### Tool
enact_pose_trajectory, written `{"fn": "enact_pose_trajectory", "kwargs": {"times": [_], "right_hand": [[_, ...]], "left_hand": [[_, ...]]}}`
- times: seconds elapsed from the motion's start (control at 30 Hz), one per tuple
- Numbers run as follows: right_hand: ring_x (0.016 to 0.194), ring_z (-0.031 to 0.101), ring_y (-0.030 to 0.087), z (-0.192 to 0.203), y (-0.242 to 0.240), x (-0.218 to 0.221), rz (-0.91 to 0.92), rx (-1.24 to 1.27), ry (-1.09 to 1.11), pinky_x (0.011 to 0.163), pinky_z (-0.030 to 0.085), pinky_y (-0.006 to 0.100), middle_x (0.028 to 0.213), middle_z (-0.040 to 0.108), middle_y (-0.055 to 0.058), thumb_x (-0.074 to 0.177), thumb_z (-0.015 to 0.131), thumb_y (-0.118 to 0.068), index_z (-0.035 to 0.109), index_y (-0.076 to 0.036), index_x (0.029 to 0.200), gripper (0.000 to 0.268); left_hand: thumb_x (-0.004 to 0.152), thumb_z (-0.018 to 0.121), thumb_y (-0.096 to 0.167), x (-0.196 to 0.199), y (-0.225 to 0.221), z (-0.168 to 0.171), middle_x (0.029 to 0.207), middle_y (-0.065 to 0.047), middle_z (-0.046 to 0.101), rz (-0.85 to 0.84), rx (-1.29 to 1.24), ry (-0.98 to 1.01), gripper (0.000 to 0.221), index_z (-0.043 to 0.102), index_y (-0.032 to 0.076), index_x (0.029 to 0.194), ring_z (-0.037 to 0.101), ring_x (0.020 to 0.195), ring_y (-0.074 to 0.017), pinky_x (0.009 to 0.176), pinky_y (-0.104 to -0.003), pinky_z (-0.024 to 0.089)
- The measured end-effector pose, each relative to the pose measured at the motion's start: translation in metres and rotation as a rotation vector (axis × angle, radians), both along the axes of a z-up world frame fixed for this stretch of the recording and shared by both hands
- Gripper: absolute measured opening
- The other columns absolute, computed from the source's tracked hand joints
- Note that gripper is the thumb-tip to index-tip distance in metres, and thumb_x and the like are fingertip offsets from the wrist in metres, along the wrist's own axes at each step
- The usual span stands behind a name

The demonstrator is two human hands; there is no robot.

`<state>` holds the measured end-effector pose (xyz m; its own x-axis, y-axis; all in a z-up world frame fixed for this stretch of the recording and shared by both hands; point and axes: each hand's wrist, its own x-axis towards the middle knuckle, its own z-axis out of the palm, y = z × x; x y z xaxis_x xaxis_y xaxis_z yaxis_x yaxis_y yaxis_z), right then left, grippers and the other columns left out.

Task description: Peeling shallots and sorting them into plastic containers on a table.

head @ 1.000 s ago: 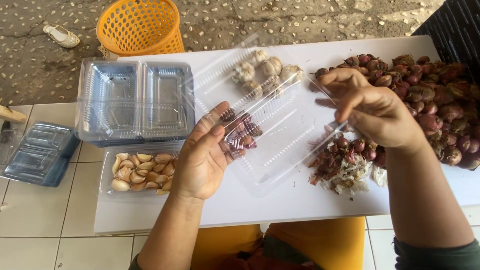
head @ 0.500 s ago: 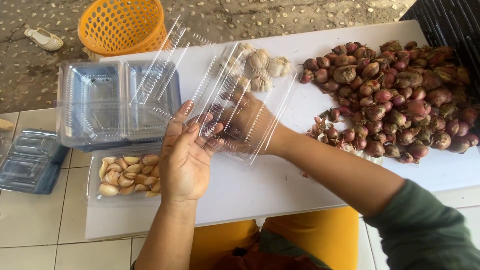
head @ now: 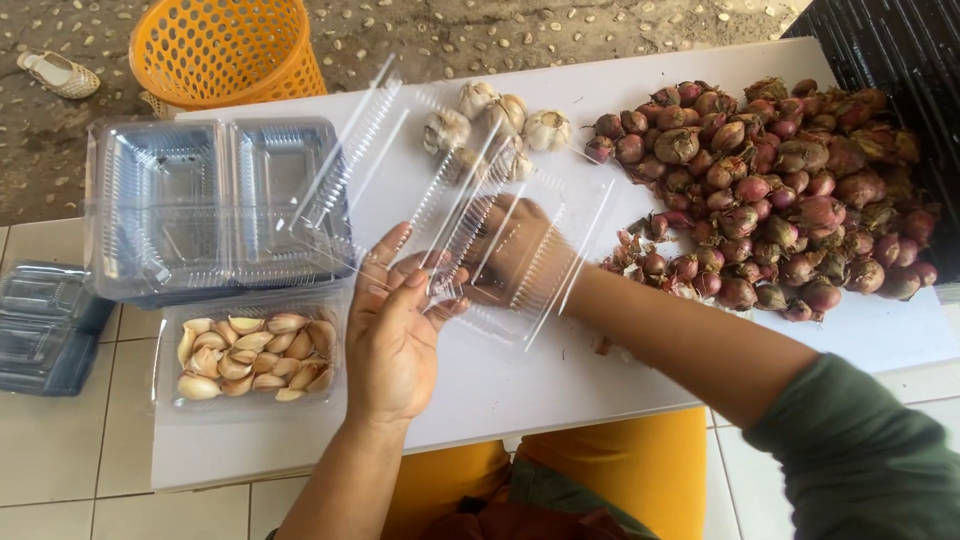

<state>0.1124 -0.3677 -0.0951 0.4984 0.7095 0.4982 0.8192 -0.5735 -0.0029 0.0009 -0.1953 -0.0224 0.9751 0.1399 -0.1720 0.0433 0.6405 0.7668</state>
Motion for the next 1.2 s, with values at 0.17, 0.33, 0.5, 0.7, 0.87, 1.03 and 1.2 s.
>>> {"fn": "enact_pose_trajectory", "kwargs": {"times": [0.17, 0.33, 0.5, 0.7, 0.87, 1.03, 1.2], "right_hand": [[0.124, 0.062, 0.032, 0.007, -0.071, 0.017, 0.032, -0.083, 0.017, 0.104, 0.049, 0.047, 0.110, 0.075, 0.001, 0.081, 0.072, -0.076, 0.074, -0.021, 0.102, 0.060], [0.129, 0.054, 0.042, 0.012, -0.108, 0.016, -0.202, -0.177, 0.302, 0.101, 0.049, 0.065, 0.144, 0.052, 0.010, 0.071, 0.077, -0.064, 0.068, -0.030, 0.128, 0.067], [0.138, 0.048, 0.043, 0.037, -0.106, 0.010, -0.177, -0.077, 0.381, 0.108, 0.041, 0.068, 0.152, 0.048, 0.008, 0.063, 0.083, -0.052, 0.071, -0.023, 0.122, 0.066], [0.144, 0.041, 0.051, 0.052, -0.110, 0.006, -0.154, -0.042, 0.347, 0.111, 0.027, 0.077, 0.150, 0.055, 0.018, 0.070, 0.077, -0.018, 0.072, -0.006, 0.126, 0.058], [0.124, 0.061, 0.042, 0.062, -0.107, 0.001, -0.168, 0.370, 0.533, 0.116, 0.030, 0.062, 0.120, 0.072, 0.017, 0.100, 0.051, -0.005, 0.073, -0.001, 0.121, 0.030], [0.116, 0.067, 0.030, 0.100, -0.083, -0.011, -0.159, 0.636, 0.908, 0.108, 0.045, 0.047, 0.117, 0.070, 0.019, 0.105, 0.044, -0.021, 0.052, 0.003, 0.142, 0.045], [0.096, 0.071, 0.015, 0.083, -0.072, 0.003, -0.259, 0.457, 0.802, 0.080, 0.057, 0.028, 0.104, 0.075, 0.007, 0.095, 0.072, -0.009, 0.068, -0.006, 0.124, 0.030]], "left_hand": [[0.095, 0.060, 0.007, -0.009, -0.021, -0.030, 0.116, -0.015, 0.070, 0.016, -0.005, -0.027, 0.053, 0.046, 0.007, 0.146, 0.073, 0.100, -0.0289, 0.076, -0.033, 0.064], [0.096, 0.059, 0.007, -0.018, -0.030, -0.047, 0.118, -0.014, 0.067, 0.040, 0.029, 0.051, 0.051, 0.044, 0.009, 0.145, 0.071, 0.102, -0.0262, 0.079, -0.035, 0.063], [0.097, 0.058, 0.007, -0.021, -0.026, -0.050, 0.125, -0.011, 0.063, 0.101, 0.051, 0.143, 0.052, 0.041, 0.012, 0.147, 0.067, 0.108, -0.0252, 0.086, -0.038, 0.060], [0.097, 0.055, 0.006, -0.028, -0.024, -0.049, 0.130, -0.012, 0.057, 0.152, 0.041, 0.188, 0.054, 0.040, 0.014, 0.148, 0.064, 0.114, -0.0269, 0.094, -0.043, 0.058], [0.095, 0.056, 0.005, -0.034, -0.025, -0.041, 0.128, -0.011, 0.057, 0.145, -0.001, 0.243, 0.053, 0.042, 0.015, 0.146, 0.065, 0.112, -0.0255, 0.095, -0.044, 0.057], [0.094, 0.054, 0.008, -0.036, -0.018, -0.039, 0.129, -0.011, 0.057, 0.130, -0.003, 0.297, 0.059, 0.041, 0.016, 0.151, 0.063, 0.114, -0.0286, 0.096, -0.045, 0.054], [0.087, 0.055, 0.009, -0.041, -0.020, -0.015, 0.142, -0.012, 0.057, 0.138, -0.099, 0.472, 0.076, 0.037, 0.024, 0.159, 0.058, 0.129, -0.0355, 0.107, -0.050, 0.047]]}}
